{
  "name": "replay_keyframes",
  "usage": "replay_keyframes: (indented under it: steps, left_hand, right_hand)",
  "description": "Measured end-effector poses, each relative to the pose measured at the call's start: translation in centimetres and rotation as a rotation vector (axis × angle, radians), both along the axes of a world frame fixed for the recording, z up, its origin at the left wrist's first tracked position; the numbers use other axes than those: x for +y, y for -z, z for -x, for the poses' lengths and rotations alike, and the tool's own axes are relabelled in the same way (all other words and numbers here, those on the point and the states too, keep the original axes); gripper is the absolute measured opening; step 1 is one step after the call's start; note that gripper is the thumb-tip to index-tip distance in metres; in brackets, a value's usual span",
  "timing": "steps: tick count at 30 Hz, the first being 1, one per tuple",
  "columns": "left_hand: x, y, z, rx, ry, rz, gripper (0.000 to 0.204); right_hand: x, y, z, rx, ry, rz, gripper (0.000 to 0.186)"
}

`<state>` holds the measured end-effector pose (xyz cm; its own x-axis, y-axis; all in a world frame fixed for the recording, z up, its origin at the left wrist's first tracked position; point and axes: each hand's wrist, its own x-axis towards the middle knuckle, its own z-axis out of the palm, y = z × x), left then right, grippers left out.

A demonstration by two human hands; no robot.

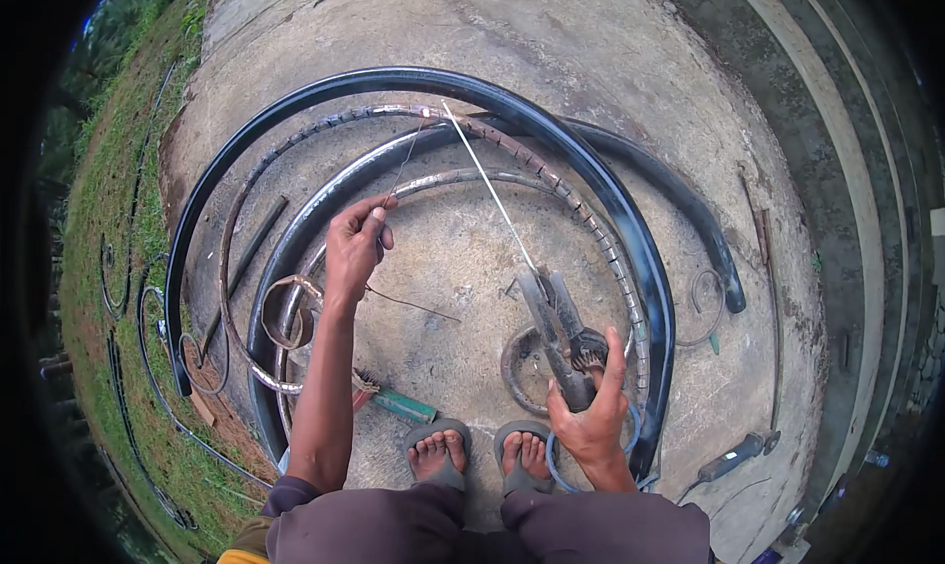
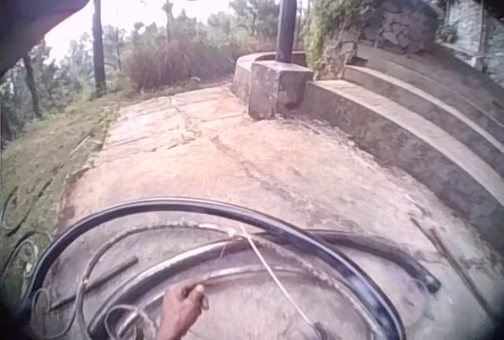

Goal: The person performs spot welding on a circular metal frame and decorative scroll pieces on the ground, using a welding electrode and ground clamp. They repeatedly apply the electrode to join different sections of the metal structure, creating bright sparks.

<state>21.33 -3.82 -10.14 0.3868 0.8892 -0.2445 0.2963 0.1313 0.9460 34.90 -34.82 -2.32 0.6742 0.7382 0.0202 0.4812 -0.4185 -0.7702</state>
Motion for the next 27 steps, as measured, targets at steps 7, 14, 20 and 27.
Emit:
replay_keyframes:
  steps: [7, 14, 20, 27]
  left_hand:
    - [-1.0, -0.8, 0.0, 0.009, 0.086, 0.071, 0.025]
    - [-1.6, -1.4, -1.5, -0.012, 0.123, 0.123, 0.026]
    - [-2.1, -1.1, -1.9, -0.009, 0.119, 0.103, 0.025]
    - [-2.2, -0.5, -2.1, -0.006, 0.121, 0.093, 0.025]
  right_hand:
    - [-3.1, 0.3, 0.1, -0.050, 0.014, 0.046, 0.095]
    - [-5.5, 0.4, -0.1, -0.056, 0.086, 0.073, 0.094]
    - [-4.4, 0.1, 0.2, -0.037, 0.053, 0.037, 0.094]
    - [-3.5, 0.1, 0.1, -0.046, 0.036, 0.005, 0.094]
